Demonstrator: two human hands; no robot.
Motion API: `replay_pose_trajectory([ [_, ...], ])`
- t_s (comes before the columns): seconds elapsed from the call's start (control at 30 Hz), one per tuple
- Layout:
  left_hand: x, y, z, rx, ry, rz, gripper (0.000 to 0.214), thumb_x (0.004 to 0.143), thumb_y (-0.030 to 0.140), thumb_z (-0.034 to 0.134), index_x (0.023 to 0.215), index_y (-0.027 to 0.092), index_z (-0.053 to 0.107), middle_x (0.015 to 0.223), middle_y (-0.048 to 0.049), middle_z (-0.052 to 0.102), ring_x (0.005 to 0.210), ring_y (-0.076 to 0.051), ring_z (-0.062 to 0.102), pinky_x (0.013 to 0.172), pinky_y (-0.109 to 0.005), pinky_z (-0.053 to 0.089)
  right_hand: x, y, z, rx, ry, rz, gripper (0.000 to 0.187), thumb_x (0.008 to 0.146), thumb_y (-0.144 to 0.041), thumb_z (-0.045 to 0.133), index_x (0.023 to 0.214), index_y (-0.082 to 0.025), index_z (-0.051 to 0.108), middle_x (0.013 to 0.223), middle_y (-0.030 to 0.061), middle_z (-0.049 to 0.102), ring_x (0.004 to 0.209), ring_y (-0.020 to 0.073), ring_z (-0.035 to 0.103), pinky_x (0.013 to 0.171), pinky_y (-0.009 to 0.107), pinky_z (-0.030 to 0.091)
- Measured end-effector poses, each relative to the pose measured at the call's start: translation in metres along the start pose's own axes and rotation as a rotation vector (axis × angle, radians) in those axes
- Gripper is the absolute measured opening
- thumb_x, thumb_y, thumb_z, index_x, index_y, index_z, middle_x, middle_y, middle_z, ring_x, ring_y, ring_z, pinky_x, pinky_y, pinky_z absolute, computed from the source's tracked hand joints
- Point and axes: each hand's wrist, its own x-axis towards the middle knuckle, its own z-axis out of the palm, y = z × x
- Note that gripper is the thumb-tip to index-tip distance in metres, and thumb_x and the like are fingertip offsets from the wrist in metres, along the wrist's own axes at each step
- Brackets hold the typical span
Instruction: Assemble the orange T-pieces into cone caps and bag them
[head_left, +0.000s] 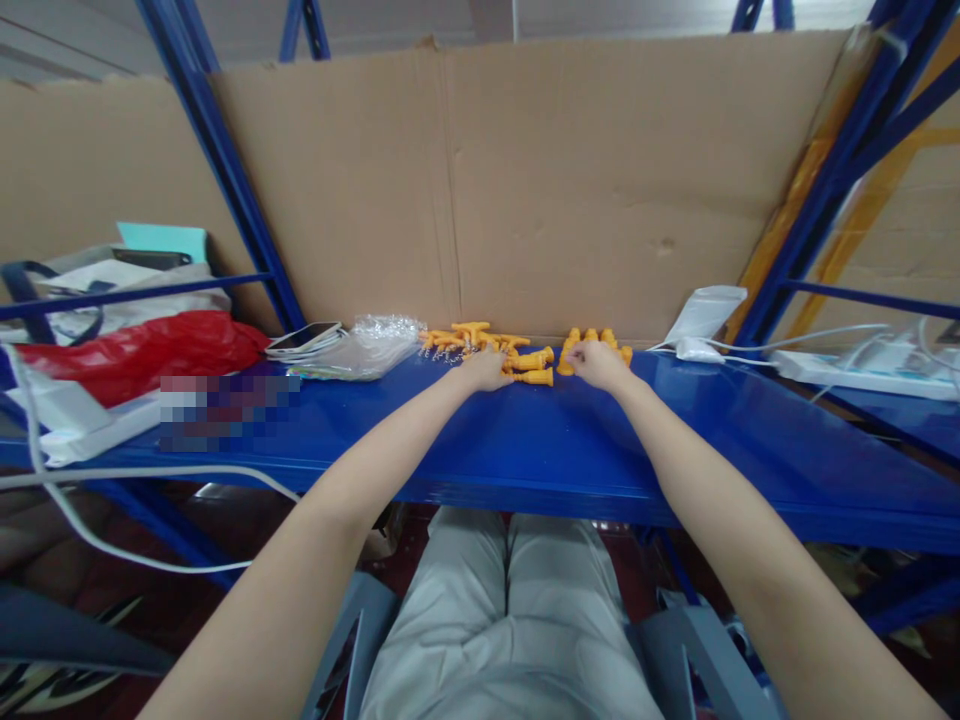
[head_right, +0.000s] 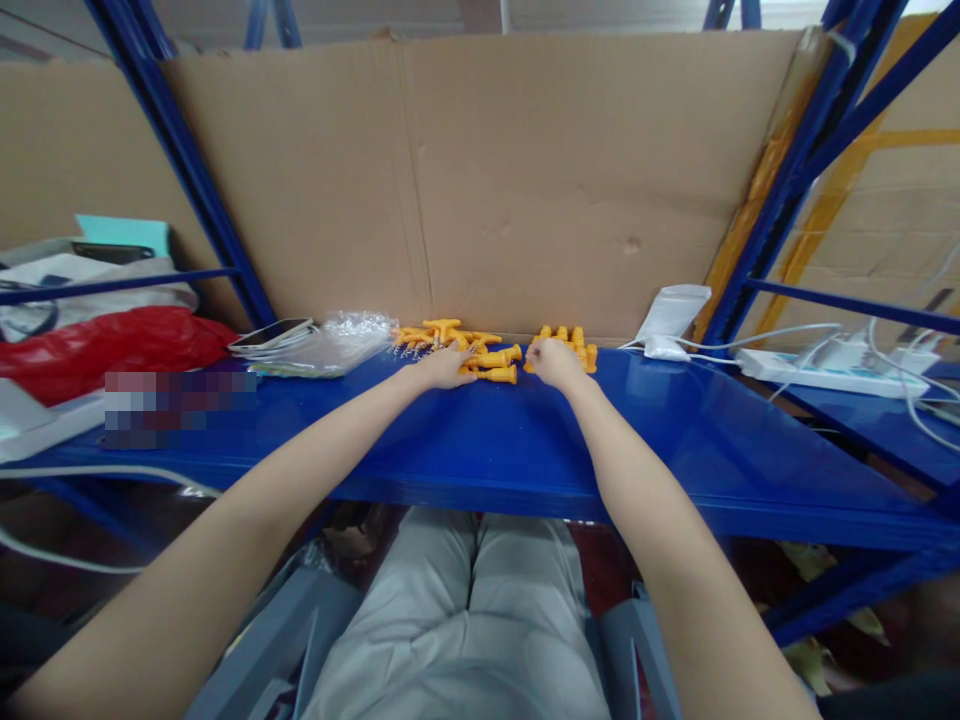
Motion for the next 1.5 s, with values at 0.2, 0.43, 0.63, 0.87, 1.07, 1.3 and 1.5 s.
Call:
replay_pose_trajectory([
  [0.2, 0.008, -0.011, -0.013, -0.024, 0.013, -0.041, 0.047, 0.093, 0.044, 0.052, 0.129, 0.014, 0.061, 0.129, -0.0157, 0.068, 0.119, -0.028, 0.064, 0.098, -0.033, 0.049, -0.003, 0.009, -0.011, -0.113, 0.153, 0.086, 0.034, 0.096, -0.015, 0.04, 0.111, -0.018, 0.07, 0.123, 0.0146, 0.068, 0.116, 0.0286, 0.062, 0.095, 0.04, 0.049],
  [0.43, 0.019, -0.019, -0.021, -0.032, 0.071, -0.112, 0.037, 0.089, 0.026, 0.058, 0.122, 0.013, 0.068, 0.127, -0.016, 0.069, 0.118, -0.029, 0.066, 0.099, -0.032, 0.05, -0.008, 0.009, -0.013, -0.184, 0.167, 0.138, 0.032, 0.093, -0.012, 0.045, 0.111, -0.014, 0.071, 0.126, 0.0195, 0.065, 0.122, 0.0326, 0.059, 0.099, 0.045, 0.047],
  [0.63, 0.035, -0.026, -0.017, -0.052, -0.041, -0.039, 0.052, 0.08, 0.016, 0.064, 0.133, 0.015, 0.065, 0.127, -0.0132, 0.07, 0.113, -0.026, 0.068, 0.098, -0.028, 0.05, -0.006, 0.011, -0.012, -0.246, 0.074, 0.182, 0.032, 0.092, -0.019, 0.047, 0.113, -0.017, 0.071, 0.123, 0.0159, 0.067, 0.114, 0.0284, 0.065, 0.092, 0.038, 0.05],
  [0.87, 0.057, -0.037, -0.021, -0.012, 0.075, -0.049, 0.053, 0.074, 0.005, 0.057, 0.121, 0.021, 0.073, 0.121, -0.0076, 0.074, 0.114, -0.023, 0.068, 0.098, -0.028, 0.051, -0.006, 0.011, -0.009, -0.256, 0.079, 0.193, 0.034, 0.094, -0.02, 0.045, 0.12, -0.017, 0.066, 0.135, 0.0167, 0.06, 0.122, 0.0303, 0.06, 0.1, 0.044, 0.044],
  [1.07, 0.075, -0.011, -0.015, -0.031, 0.008, -0.053, 0.045, 0.08, 0.011, 0.057, 0.12, 0.02, 0.074, 0.124, -0.0095, 0.073, 0.114, -0.024, 0.068, 0.094, -0.028, 0.052, -0.008, 0.009, -0.01, -0.234, 0.053, 0.193, 0.034, 0.093, -0.019, 0.044, 0.119, -0.016, 0.066, 0.137, 0.0169, 0.059, 0.124, 0.0308, 0.059, 0.103, 0.047, 0.043],
  [1.3, 0.088, 0.013, 0.006, 0.028, -0.117, -0.12, 0.053, 0.076, 0.034, 0.068, 0.127, 0.025, 0.07, 0.125, -0.0135, 0.072, 0.12, -0.036, 0.064, 0.103, -0.045, 0.048, -0.005, 0.014, -0.007, -0.221, 0.062, 0.198, 0.033, 0.092, -0.019, 0.046, 0.12, -0.015, 0.063, 0.137, 0.0175, 0.058, 0.127, 0.0317, 0.057, 0.104, 0.049, 0.042],
  [1.5, 0.094, 0.01, 0.006, 0.067, -0.173, -0.135, 0.061, 0.075, 0.036, 0.068, 0.136, 0.027, 0.063, 0.13, -0.0113, 0.069, 0.124, -0.033, 0.062, 0.106, -0.041, 0.046, -0.005, 0.013, -0.006, -0.22, 0.057, 0.196, 0.033, 0.091, -0.019, 0.046, 0.12, -0.015, 0.06, 0.136, 0.0175, 0.059, 0.126, 0.0309, 0.056, 0.104, 0.05, 0.041],
])
